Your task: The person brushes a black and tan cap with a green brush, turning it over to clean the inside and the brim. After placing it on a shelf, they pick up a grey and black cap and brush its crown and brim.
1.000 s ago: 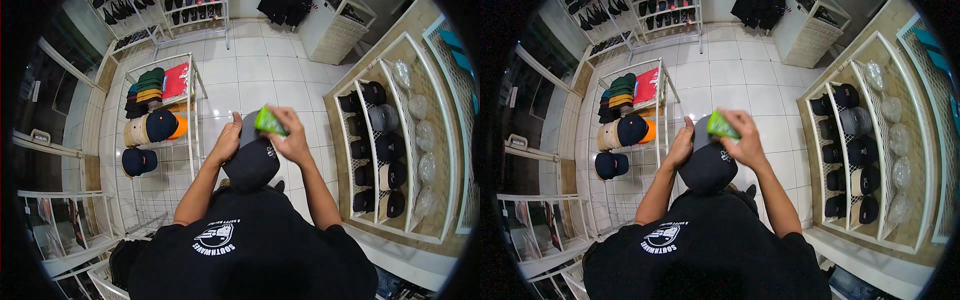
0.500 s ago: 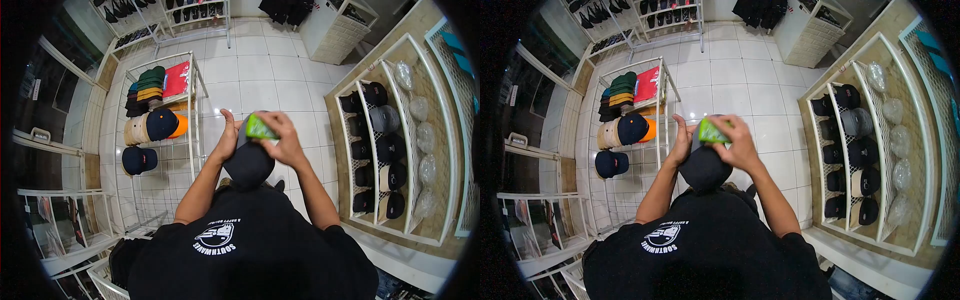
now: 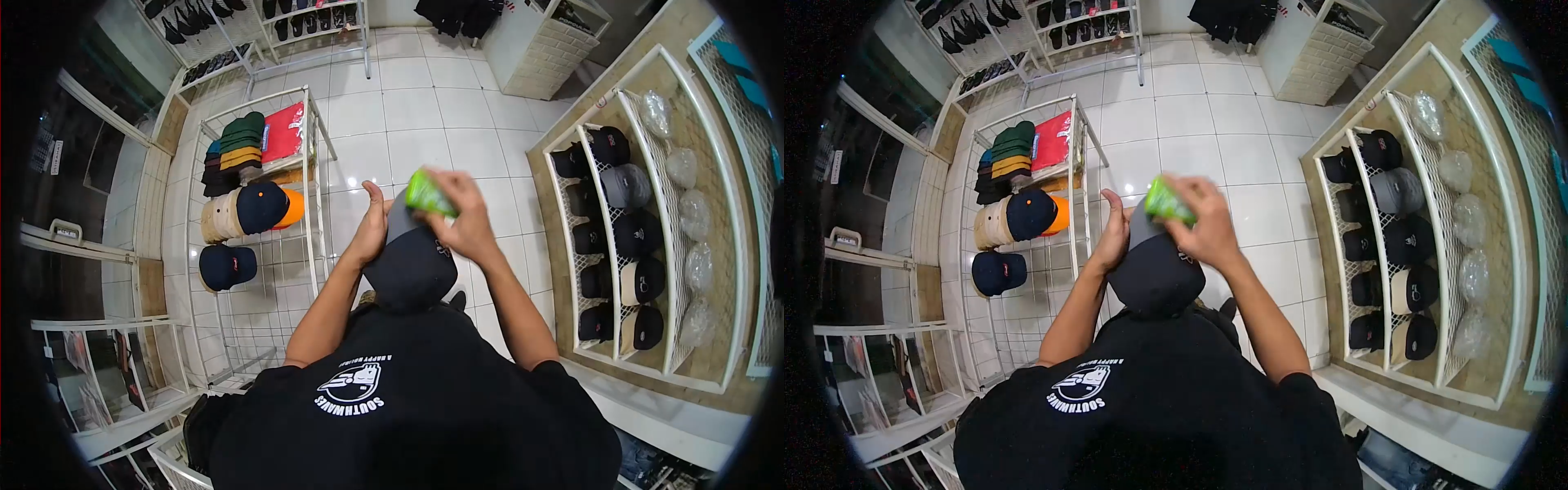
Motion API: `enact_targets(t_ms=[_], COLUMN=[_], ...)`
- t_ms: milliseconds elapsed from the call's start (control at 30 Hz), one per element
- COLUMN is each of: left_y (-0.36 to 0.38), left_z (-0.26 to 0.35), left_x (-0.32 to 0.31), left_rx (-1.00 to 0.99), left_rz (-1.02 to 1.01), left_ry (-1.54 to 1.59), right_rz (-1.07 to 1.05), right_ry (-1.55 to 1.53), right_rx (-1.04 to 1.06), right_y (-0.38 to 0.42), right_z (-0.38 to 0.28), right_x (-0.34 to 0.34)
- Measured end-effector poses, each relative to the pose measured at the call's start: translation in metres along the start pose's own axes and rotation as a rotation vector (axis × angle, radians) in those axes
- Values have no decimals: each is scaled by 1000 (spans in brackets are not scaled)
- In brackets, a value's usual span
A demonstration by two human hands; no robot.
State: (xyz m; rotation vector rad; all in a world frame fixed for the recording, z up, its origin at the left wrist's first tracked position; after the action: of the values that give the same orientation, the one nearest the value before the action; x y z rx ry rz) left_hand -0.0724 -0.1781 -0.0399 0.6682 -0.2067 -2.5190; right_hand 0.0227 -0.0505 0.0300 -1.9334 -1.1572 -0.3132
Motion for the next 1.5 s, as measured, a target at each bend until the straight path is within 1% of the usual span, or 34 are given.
enact_targets(t_ms=[67, 133, 167, 200, 233, 267, 333, 367, 400, 467, 500, 533, 567, 600, 633, 667, 733, 767, 800, 867, 900, 933, 1000, 1067, 1100, 1133, 1167, 1200, 1267, 1300, 1333, 1400, 1433, 1500], left_y=[2, 0, -9, -22, -22, -19, 6, 8, 4, 0, 2, 4, 6, 8, 9, 9, 8, 9, 10, 9, 5, 8, 12, 9, 7, 5, 1, 1, 5, 7, 6, 5, 3, -2], left_z=[-2, 0, -12, -32, -30, -33, 5, 13, 10, 9, 11, 8, 3, 3, 8, 12, 9, 8, 7, 4, 7, 16, 24, 14, 11, 8, 1, 9, 25, 32, 31, 22, 15, 1], left_x=[-3, -1, 11, 34, 36, 38, 9, 3, 3, 9, 13, 17, 16, 14, 13, 13, 18, 20, 22, 24, 25, 21, 8, 14, 17, 19, 29, 27, 18, 13, 13, 12, 15, 17], left_rx=[43, 56, 50, -18, -81, -74, 61, 13, -2, -193, -191, -93, 6, 7, -24, -57, -99, -139, -175, -156, -148, -153, -74, -80, -133, -186, -212, -216, -129, -109, -115, -82, -136, -140], left_rz=[20, 50, 54, 77, 98, 95, 83, 97, 94, 96, 95, 45, -6, -11, 7, 27, 74, 107, 141, 127, 111, 108, 36, 73, 112, 146, 264, 259, 94, -83, -82, 10, 124, 178], left_ry=[12, -3, -2, -96, -191, -193, -176, -30, -28, -34, -36, -23, -7, -7, 92, 190, 221, 226, 232, 304, 370, 366, 609, 560, 339, 115, 108, 102, 553, 668, 673, 540, 357, 343], right_rz=[227, 191, 16, -156, -109, -7, 256, 251, 204, -89, -55, 47, 158, 270, 274, 203, 16, 2, 4, 194, 203, 137, 106, 213, 271, 344, 329, 315, 217, 183, 158, 182, 224, 256], right_ry=[-14, -19, -6, 6, 6, -143, -135, -180, -98, -81, -121, -237, -256, -271, -288, -291, -346, -374, -374, -329, -342, -330, -553, -481, -586, -607, -630, -653, -577, -657, -663, -579, -471, -552], right_rx=[-236, -221, -27, 163, 155, -5, -273, -274, -70, 83, 111, -6, -139, -268, -247, -195, -55, -63, -66, -329, -271, -233, -166, -240, -381, -370, -352, -330, -209, -261, -267, -289, -265, -280], right_y=[2, 5, 8, 12, 13, 14, 17, 21, 22, 23, 24, 22, 23, 24, 27, 32, 36, 38, 37, 40, 47, 52, 55, 45, 34, 23, 20, 17, 34, 46, 50, 42, 30, 17], right_z=[21, 6, -10, -23, -18, 0, 25, 30, 15, -16, -8, 5, 17, 25, 24, 17, 1, 11, 13, 28, 28, 19, 23, 48, 50, 54, 50, 45, 35, 32, 33, 48, 50, 51], right_x=[4, 8, 3, -4, 0, 3, 10, 7, 6, 7, 8, 10, 12, 14, 11, 7, 8, 9, 6, 8, 2, 1, -2, 2, 6, 7, 7, 7, -3, -9, -12, -4, 5, 8])
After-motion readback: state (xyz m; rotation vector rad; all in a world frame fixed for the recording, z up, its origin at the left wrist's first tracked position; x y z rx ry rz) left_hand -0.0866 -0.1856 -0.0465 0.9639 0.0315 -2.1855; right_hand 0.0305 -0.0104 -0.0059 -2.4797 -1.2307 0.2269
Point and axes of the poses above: each hand's wrist, its own y-axis away from the middle knuckle, its own x-axis out of the back of the hand, z = x × y, the point moved 5 cm from there along -y, towards the middle knuckle, and after that the axes turned 5 degrees about x, right-handed, at the moved point
